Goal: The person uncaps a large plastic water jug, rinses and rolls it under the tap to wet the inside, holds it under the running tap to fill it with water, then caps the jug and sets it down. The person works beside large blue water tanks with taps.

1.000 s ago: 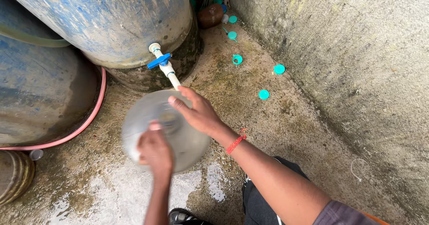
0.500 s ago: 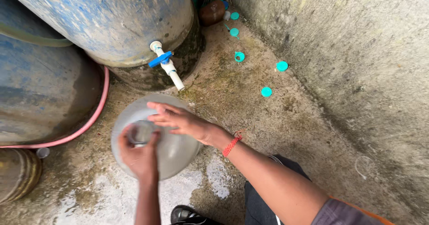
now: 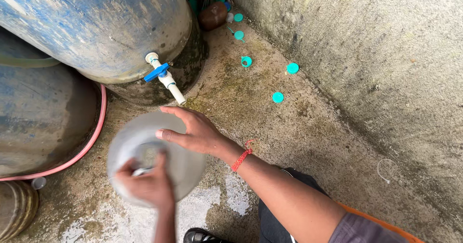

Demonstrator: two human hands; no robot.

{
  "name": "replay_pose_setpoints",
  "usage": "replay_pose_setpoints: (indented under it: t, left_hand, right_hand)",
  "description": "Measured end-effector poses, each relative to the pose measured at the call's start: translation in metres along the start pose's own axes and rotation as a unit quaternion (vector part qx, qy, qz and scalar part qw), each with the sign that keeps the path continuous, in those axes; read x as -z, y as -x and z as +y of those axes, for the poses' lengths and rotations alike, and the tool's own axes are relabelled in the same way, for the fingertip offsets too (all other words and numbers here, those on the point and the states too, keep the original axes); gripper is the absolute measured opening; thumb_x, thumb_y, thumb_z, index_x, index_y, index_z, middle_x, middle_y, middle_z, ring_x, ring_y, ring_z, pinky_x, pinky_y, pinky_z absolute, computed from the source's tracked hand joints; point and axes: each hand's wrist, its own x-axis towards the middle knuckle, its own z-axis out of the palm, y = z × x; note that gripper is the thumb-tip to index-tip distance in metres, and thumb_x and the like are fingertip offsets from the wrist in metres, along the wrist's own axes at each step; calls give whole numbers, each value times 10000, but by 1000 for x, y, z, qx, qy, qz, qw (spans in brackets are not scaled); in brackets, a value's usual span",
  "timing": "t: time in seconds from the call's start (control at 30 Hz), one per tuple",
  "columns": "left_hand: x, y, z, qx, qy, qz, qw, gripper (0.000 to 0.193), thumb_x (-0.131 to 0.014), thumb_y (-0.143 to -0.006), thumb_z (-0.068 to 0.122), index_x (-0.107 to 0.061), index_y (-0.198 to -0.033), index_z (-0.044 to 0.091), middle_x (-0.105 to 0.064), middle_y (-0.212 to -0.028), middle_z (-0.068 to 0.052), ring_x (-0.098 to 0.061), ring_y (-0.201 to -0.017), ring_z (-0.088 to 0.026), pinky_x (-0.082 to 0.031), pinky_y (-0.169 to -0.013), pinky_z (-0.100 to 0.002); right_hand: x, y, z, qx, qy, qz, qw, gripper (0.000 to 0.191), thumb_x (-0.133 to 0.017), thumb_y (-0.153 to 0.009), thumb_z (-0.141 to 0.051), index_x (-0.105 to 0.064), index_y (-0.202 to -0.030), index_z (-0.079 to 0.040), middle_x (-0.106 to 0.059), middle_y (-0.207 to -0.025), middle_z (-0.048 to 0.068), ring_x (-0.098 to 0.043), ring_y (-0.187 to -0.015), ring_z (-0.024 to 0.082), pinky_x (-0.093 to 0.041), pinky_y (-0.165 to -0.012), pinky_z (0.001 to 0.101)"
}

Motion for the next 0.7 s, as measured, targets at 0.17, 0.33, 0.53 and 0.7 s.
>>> replay_pose_setpoints:
  t: [0.17, 0.33, 0.53, 0.7]
  left_hand:
    - [-33, 44, 59, 45, 4, -283, 958, 632, -898, -646, 191, -595, -1180, 40, -645, -1095, -138, -642, -969, -278, -542, -843, -401]
    - [-24, 30, 77, 59, 51, -334, 939, 629, -741, -780, 119, -543, -1371, 39, -632, -1307, -195, -627, -1203, -306, -525, -948, -430]
    - [-14, 27, 53, 106, 29, -232, 966, 387, -632, -1018, 210, -618, -1349, 11, -654, -1322, -217, -607, -1245, -323, -456, -1052, -456]
    - [12, -26, -12, 262, 78, -92, 958, 282, -567, -1022, 205, -704, -1214, 50, -697, -1235, -110, -666, -1094, -208, -552, -931, -359]
  right_hand:
    - [18, -2, 5, -173, 175, -35, 969, 667, -571, -882, -646, -720, -1260, -117, -738, -1230, 151, -677, -1199, 316, -506, -1026, 439]
    - [37, -3, 23, -274, 223, 24, 935, 639, -628, -836, -643, -768, -1119, -88, -754, -1083, 165, -716, -1063, 343, -544, -932, 438]
    - [4, -4, 17, -218, -88, -39, 971, 611, -640, -859, -593, -706, -1249, -128, -747, -1187, 100, -726, -1122, 226, -587, -869, 390]
    - [-21, -3, -2, -219, -309, -134, 916, 655, -598, -905, -570, -557, -1427, -177, -595, -1409, 32, -612, -1278, 235, -600, -912, 435]
